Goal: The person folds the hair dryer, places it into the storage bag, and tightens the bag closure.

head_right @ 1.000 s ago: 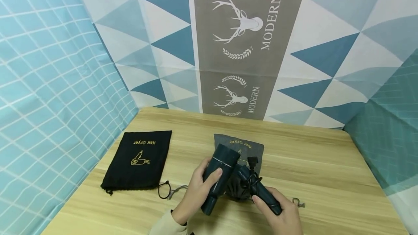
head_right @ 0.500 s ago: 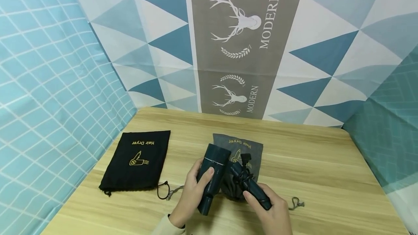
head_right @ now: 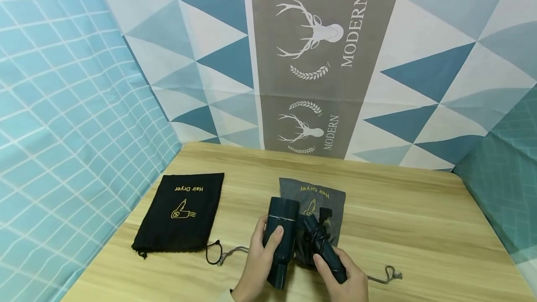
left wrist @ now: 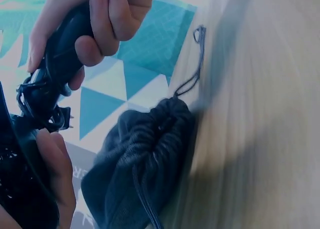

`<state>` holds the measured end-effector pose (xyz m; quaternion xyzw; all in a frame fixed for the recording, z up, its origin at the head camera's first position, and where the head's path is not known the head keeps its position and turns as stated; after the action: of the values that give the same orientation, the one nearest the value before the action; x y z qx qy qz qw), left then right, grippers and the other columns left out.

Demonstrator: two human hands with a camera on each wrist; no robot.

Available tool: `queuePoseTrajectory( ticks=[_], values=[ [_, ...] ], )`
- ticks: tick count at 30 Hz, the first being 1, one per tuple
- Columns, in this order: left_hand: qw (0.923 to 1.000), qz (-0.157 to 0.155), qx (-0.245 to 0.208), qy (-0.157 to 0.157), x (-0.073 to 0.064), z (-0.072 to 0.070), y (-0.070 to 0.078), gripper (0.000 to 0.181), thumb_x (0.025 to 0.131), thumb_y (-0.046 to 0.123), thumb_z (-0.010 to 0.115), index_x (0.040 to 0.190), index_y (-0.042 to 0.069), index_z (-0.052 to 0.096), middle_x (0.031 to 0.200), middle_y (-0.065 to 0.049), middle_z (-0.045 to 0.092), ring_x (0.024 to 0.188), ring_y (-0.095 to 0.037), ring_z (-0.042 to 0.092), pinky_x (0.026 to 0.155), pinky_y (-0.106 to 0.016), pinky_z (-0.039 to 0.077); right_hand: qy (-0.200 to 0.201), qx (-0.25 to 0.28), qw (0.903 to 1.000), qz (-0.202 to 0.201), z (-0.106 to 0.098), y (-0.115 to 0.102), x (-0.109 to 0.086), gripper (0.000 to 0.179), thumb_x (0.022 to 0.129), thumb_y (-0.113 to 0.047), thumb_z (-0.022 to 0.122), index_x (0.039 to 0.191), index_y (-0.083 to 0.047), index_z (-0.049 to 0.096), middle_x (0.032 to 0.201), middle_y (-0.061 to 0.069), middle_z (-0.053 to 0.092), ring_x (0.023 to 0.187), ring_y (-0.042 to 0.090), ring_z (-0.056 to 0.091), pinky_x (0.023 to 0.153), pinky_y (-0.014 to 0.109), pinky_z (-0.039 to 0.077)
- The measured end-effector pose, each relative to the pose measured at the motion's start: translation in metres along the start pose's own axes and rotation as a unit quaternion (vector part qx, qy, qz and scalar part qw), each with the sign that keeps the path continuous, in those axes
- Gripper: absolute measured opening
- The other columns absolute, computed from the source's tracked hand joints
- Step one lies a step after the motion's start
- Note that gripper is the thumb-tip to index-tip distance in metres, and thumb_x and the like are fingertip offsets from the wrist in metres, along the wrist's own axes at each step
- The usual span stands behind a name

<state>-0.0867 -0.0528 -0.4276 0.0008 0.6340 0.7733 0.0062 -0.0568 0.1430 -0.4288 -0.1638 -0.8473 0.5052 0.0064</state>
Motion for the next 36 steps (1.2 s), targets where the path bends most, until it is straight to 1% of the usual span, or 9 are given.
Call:
queuePoseTrajectory(
  ticks=[3, 8, 14, 18, 22, 26, 28, 31, 36],
  values=[
    [0.9999, -0.011, -0.001, -0.013, 0.001, -0.002, -0.003, 0.044, 0.102, 0.033, 0.057, 0.137, 0.012, 0.042, 0.115, -0.01, 0.064, 0.097, -0.025, 0.066, 0.076, -0.033, 0.056, -0.006, 0.012, 0.9999, 0.006, 0.002, 0.004, 0.001, 0.055, 0.088, -0.05, 0.072, 0.12, -0.005, 0.069, 0.094, 0.011, 0.07, 0.068, 0.016, 0.058, 0.057, 0.027, 0.048],
    [0.9966, -0.038, -0.021, -0.07, 0.002, -0.007, -0.003, 0.049, 0.103, 0.036, 0.054, 0.142, 0.013, 0.036, 0.119, -0.011, 0.06, 0.098, -0.024, 0.065, 0.079, -0.034, 0.055, -0.048, 0.033, 0.9983, 0.007, 0.004, 0.01, 0.005, 0.051, 0.091, -0.045, 0.071, 0.121, -0.004, 0.068, 0.082, 0.009, 0.067, 0.062, 0.018, 0.055, 0.055, 0.028, 0.047],
    [0.9763, -0.091, -0.14, -0.137, -0.001, -0.01, -0.006, 0.057, 0.105, 0.039, 0.048, 0.152, 0.014, 0.027, 0.12, -0.02, 0.059, 0.085, -0.026, 0.071, 0.073, -0.038, 0.058, -0.147, 0.06, 0.9874, 0.0, 0.009, 0.016, 0.01, 0.048, 0.095, -0.038, 0.067, 0.127, -0.002, 0.063, 0.072, 0.011, 0.06, 0.057, 0.021, 0.055, 0.054, 0.031, 0.048],
    [0.9689, -0.106, -0.173, -0.141, -0.001, -0.012, -0.006, 0.057, 0.105, 0.039, 0.05, 0.151, 0.012, 0.029, 0.117, -0.021, 0.06, 0.078, -0.026, 0.072, 0.069, -0.039, 0.058, -0.241, 0.126, 0.962, -0.024, 0.011, 0.02, 0.011, 0.045, 0.103, -0.03, 0.055, 0.133, 0.004, 0.054, 0.075, 0.017, 0.061, 0.05, 0.022, 0.054, 0.049, 0.037, 0.051],
    [0.9669, -0.106, -0.179, -0.148, 0.0, -0.015, -0.004, 0.055, 0.104, 0.038, 0.05, 0.149, 0.011, 0.032, 0.113, -0.019, 0.061, 0.075, -0.023, 0.071, 0.069, -0.037, 0.058, -0.324, 0.184, 0.9243, -0.081, 0.01, 0.021, 0.013, 0.027, 0.108, -0.021, 0.044, 0.126, -0.009, 0.06, 0.081, 0.02, 0.063, 0.052, 0.024, 0.057, 0.051, 0.039, 0.053],
    [0.964, -0.091, -0.184, -0.17, 0.0, -0.013, -0.004, 0.05, 0.106, 0.036, 0.046, 0.147, 0.009, 0.035, 0.107, -0.016, 0.061, 0.073, -0.023, 0.071, 0.066, -0.036, 0.057, -0.381, 0.232, 0.8904, -0.092, 0.014, 0.021, 0.013, 0.025, 0.108, -0.018, 0.04, 0.12, -0.024, 0.061, 0.084, 0.016, 0.062, 0.057, 0.018, 0.057, 0.053, 0.037, 0.053],
    [0.9652, -0.082, -0.181, -0.17, 0.0, -0.013, -0.005, 0.047, 0.106, 0.036, 0.045, 0.144, 0.008, 0.038, 0.103, -0.015, 0.062, 0.071, -0.023, 0.071, 0.064, -0.035, 0.057, -0.386, 0.254, 0.8828, -0.086, 0.019, 0.021, 0.01, 0.022, 0.108, -0.018, 0.04, 0.117, -0.022, 0.059, 0.082, 0.012, 0.059, 0.058, 0.013, 0.055, 0.05, 0.036, 0.05],
    [0.9698, -0.072, -0.175, -0.155, -0.001, -0.014, -0.005, 0.044, 0.106, 0.035, 0.045, 0.14, 0.007, 0.042, 0.099, -0.015, 0.064, 0.068, -0.022, 0.071, 0.061, -0.034, 0.057, -0.362, 0.27, 0.8888, -0.075, 0.026, 0.021, 0.004, 0.017, 0.107, -0.019, 0.042, 0.113, -0.019, 0.058, 0.078, 0.008, 0.055, 0.056, 0.01, 0.051, 0.047, 0.031, 0.047],
    [0.9745, -0.037, -0.175, -0.136, 0.001, -0.013, -0.004, 0.041, 0.107, 0.031, 0.044, 0.137, 0.003, 0.046, 0.099, -0.016, 0.064, 0.066, -0.021, 0.07, 0.06, -0.033, 0.057, -0.279, 0.265, 0.9208, -0.063, 0.03, 0.019, -0.001, 0.014, 0.106, -0.019, 0.046, 0.108, -0.019, 0.06, 0.07, 0.01, 0.053, 0.049, 0.011, 0.045, 0.04, 0.029, 0.041]
  ],
)
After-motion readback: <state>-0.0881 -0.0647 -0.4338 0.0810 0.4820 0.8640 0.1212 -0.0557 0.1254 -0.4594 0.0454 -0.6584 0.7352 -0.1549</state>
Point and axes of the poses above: each hand's wrist, its own x-axis towards the middle knuckle, its own z-axis out of the palm, y = z × x, the point moved 5 cm from there along x, towards the middle knuckle
